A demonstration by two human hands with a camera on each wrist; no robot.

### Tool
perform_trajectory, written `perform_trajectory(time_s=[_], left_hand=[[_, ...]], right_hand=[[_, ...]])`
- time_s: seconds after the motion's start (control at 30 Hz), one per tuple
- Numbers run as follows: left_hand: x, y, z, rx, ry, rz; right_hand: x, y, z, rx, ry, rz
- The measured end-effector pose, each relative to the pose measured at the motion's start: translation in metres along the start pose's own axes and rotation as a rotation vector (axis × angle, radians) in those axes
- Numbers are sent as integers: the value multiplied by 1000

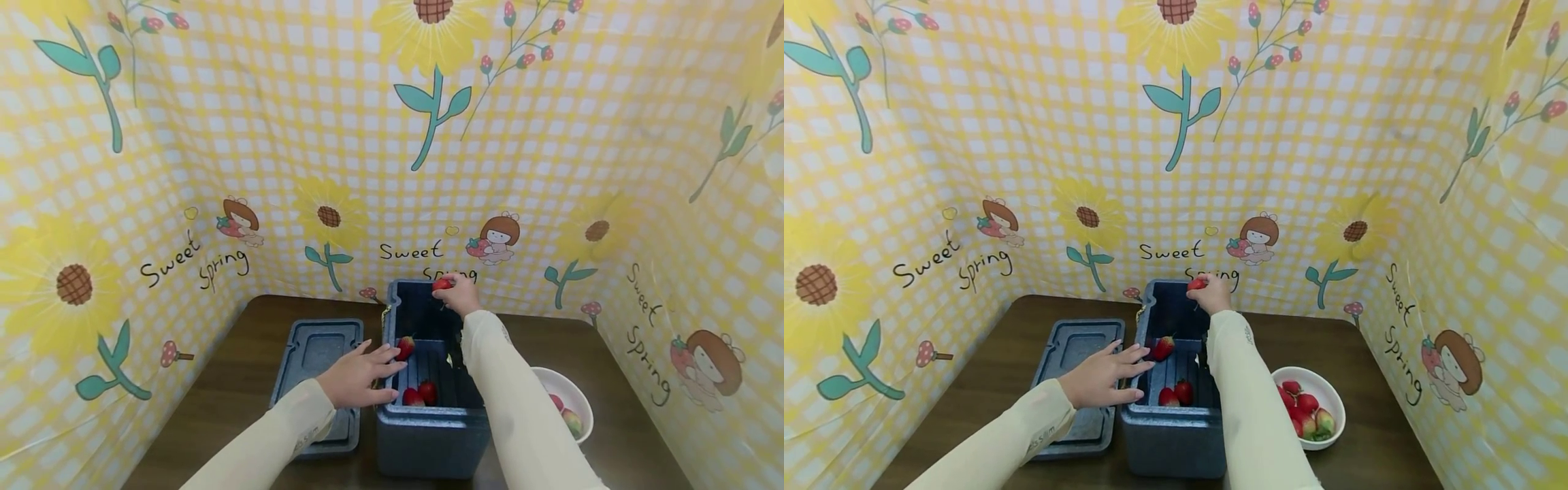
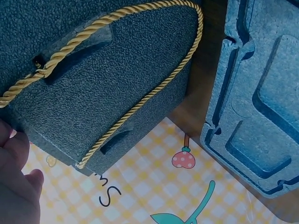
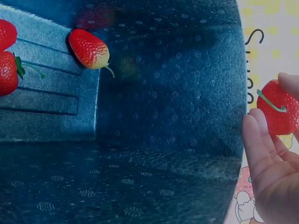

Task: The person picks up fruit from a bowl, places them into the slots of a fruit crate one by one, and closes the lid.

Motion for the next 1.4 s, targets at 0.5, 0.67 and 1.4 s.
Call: perform_trajectory(time_s=[0.5,0.67,1.4], left_hand=[[0,2,-2,36,10,-27],[1,3,-3,48,14,-29],[-8,7,-6,67,30,-69]], right_hand=[[24,7,10,-29,-115,92],[37,17,18,23,-192,61],[22,7,10,66,-271,22]])
Point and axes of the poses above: each hand's wrist, its own z-axis away from the middle knuckle, its own x-axis out of the palm, y = z × x, the point moved 8 cm from there along -z, towards the middle knuckle, and after that the axes turned 14 degrees about -x, right-handed, at the moved point
